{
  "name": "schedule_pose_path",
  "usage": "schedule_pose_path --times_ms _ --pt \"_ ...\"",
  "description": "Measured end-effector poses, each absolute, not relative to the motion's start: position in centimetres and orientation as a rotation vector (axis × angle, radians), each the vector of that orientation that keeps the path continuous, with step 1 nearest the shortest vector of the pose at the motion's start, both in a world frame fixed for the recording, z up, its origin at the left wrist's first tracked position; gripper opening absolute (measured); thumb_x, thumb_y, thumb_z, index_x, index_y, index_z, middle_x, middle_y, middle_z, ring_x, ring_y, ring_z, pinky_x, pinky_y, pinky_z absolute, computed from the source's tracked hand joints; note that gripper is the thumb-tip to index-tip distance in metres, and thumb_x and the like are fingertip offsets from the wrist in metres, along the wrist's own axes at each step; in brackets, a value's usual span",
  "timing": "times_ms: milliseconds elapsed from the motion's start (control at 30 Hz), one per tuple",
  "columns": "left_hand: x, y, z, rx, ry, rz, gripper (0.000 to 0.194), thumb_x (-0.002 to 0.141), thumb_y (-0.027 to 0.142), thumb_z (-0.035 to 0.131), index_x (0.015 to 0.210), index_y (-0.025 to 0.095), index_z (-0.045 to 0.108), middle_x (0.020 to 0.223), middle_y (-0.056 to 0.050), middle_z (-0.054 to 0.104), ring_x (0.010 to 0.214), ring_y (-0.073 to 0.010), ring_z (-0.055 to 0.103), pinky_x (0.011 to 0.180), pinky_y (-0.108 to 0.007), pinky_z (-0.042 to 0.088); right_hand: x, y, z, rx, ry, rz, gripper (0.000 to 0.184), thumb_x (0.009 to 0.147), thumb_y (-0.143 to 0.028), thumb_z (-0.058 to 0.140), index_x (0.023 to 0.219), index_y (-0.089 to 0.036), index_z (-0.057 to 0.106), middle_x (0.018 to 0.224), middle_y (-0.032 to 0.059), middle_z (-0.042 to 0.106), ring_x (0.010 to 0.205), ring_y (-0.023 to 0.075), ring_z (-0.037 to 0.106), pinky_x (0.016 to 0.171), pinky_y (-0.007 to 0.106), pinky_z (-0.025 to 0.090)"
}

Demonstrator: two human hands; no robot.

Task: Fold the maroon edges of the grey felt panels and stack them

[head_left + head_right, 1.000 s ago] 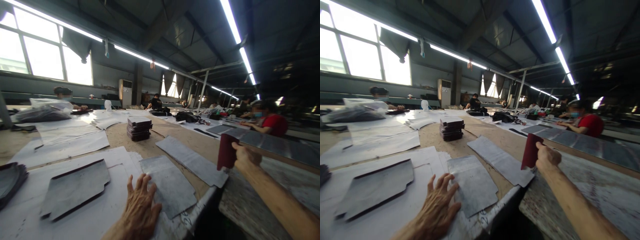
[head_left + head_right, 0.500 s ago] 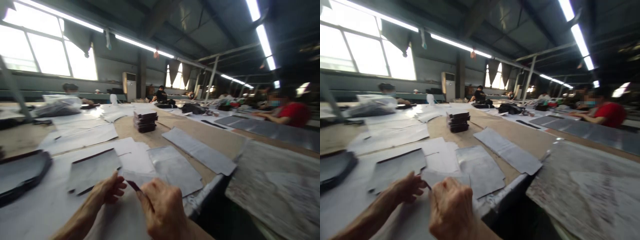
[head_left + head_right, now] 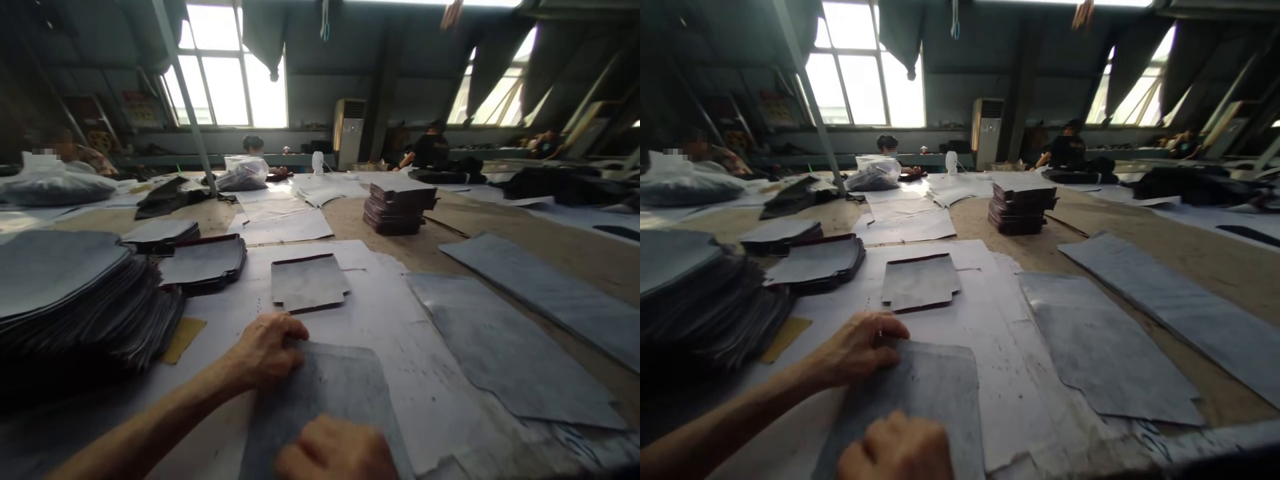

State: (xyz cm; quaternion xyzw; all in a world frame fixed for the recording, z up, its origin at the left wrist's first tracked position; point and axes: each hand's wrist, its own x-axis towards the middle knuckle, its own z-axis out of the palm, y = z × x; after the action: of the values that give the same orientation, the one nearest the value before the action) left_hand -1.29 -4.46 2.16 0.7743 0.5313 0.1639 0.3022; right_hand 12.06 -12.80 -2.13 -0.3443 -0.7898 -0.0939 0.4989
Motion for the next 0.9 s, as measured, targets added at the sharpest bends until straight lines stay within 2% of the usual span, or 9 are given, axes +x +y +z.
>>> schedule_pose_path --times_ms 33,67,100,133,267,467,600,767,900 --pt "-1.2 -4.6 2.1 2.080 1.401 0.448 0.029 0.061 0.020 0.058 0.087 0.021 0.069 0.089 -0.003 0.064 0.082 -0.0209 0.056 0.074 -0.031 0.043 13.2 -12.0 -1.4 -0.844 -1.938 -0.117 0.029 0.080 -0.029 0.052 0.053 -0.021 0.051 0.045 -0.0011 0.049 0.043 0.0107 0.046 0.036 0.023 0.030" --pt "-1.2 -4.7 2.1 2.112 1.389 0.461 0.030 0.061 0.018 0.057 0.088 0.021 0.069 0.090 -0.003 0.063 0.083 -0.0205 0.056 0.074 -0.030 0.043 14.5 -11.1 -0.5 -0.944 -2.023 -0.012 0.014 0.078 -0.030 0.054 0.069 -0.020 0.060 0.059 0.0013 0.059 0.056 0.0140 0.054 0.046 0.024 0.041" --pt "-1.2 -4.8 2.2 2.150 1.374 0.474 0.031 0.061 0.015 0.057 0.089 0.021 0.070 0.090 -0.003 0.063 0.084 -0.0202 0.056 0.076 -0.030 0.043 15.9 -10.1 0.3 -1.093 -2.089 0.024 0.010 0.075 -0.024 0.056 0.082 -0.019 0.063 0.071 0.0031 0.064 0.069 0.0168 0.058 0.058 0.027 0.047" --pt "-1.1 -4.8 2.2 2.193 1.355 0.484 0.032 0.062 0.013 0.056 0.089 0.021 0.070 0.090 -0.003 0.063 0.085 -0.0200 0.056 0.077 -0.030 0.043 17.2 -9.2 0.9 -1.200 -2.140 0.002 0.017 0.072 -0.019 0.059 0.089 -0.018 0.063 0.079 0.0048 0.065 0.076 0.0195 0.058 0.065 0.030 0.048" --pt "-1.2 -4.5 2.1 2.317 1.270 0.527 0.028 0.065 0.010 0.057 0.087 0.022 0.070 0.087 -0.003 0.064 0.086 -0.0192 0.056 0.079 -0.032 0.044 20.2 -7.1 1.6 -1.399 -2.359 0.024 0.022 0.068 -0.013 0.062 0.090 -0.017 0.064 0.088 0.0069 0.065 0.083 0.0228 0.057 0.073 0.036 0.049" --pt "-1.4 -3.8 1.2 2.379 1.119 0.685 0.020 0.070 0.007 0.056 0.076 0.020 0.070 0.078 -0.002 0.064 0.078 -0.0160 0.057 0.074 -0.032 0.045 20.4 -7.2 0.9 -1.300 -2.366 0.087 0.025 0.070 -0.006 0.060 0.090 -0.020 0.065 0.081 0.0030 0.062 0.078 0.0178 0.055 0.070 0.030 0.045" --pt "-2.1 -3.8 0.7 2.545 0.895 0.791 0.025 0.077 0.006 0.049 0.081 0.021 0.069 0.074 -0.002 0.061 0.072 -0.0140 0.054 0.070 -0.031 0.043 20.9 -7.5 0.7 -1.093 -2.375 -0.026 0.026 0.075 -0.003 0.051 0.089 -0.020 0.065 0.074 0.0022 0.060 0.071 0.0161 0.050 0.063 0.029 0.040" --pt "-2.8 -4.3 0.4 2.731 0.664 0.788 0.035 0.074 -0.001 0.041 0.092 0.017 0.065 0.079 -0.004 0.058 0.075 -0.0150 0.049 0.070 -0.031 0.041 21.3 -8.0 0.1 -0.897 -2.419 -0.200 0.025 0.084 -0.007 0.043 0.095 -0.016 0.063 0.078 0.0048 0.060 0.070 0.0161 0.048 0.063 0.031 0.038" --pt "-2.9 -4.6 0.2 2.799 0.640 0.724 0.036 0.072 -0.002 0.040 0.092 0.016 0.063 0.081 -0.005 0.057 0.075 -0.0161 0.046 0.071 -0.033 0.038 21.4 -8.1 -0.1 -0.862 -2.469 -0.234 0.026 0.087 -0.008 0.039 0.096 -0.015 0.062 0.084 0.0056 0.060 0.072 0.0168 0.048 0.066 0.033 0.039"
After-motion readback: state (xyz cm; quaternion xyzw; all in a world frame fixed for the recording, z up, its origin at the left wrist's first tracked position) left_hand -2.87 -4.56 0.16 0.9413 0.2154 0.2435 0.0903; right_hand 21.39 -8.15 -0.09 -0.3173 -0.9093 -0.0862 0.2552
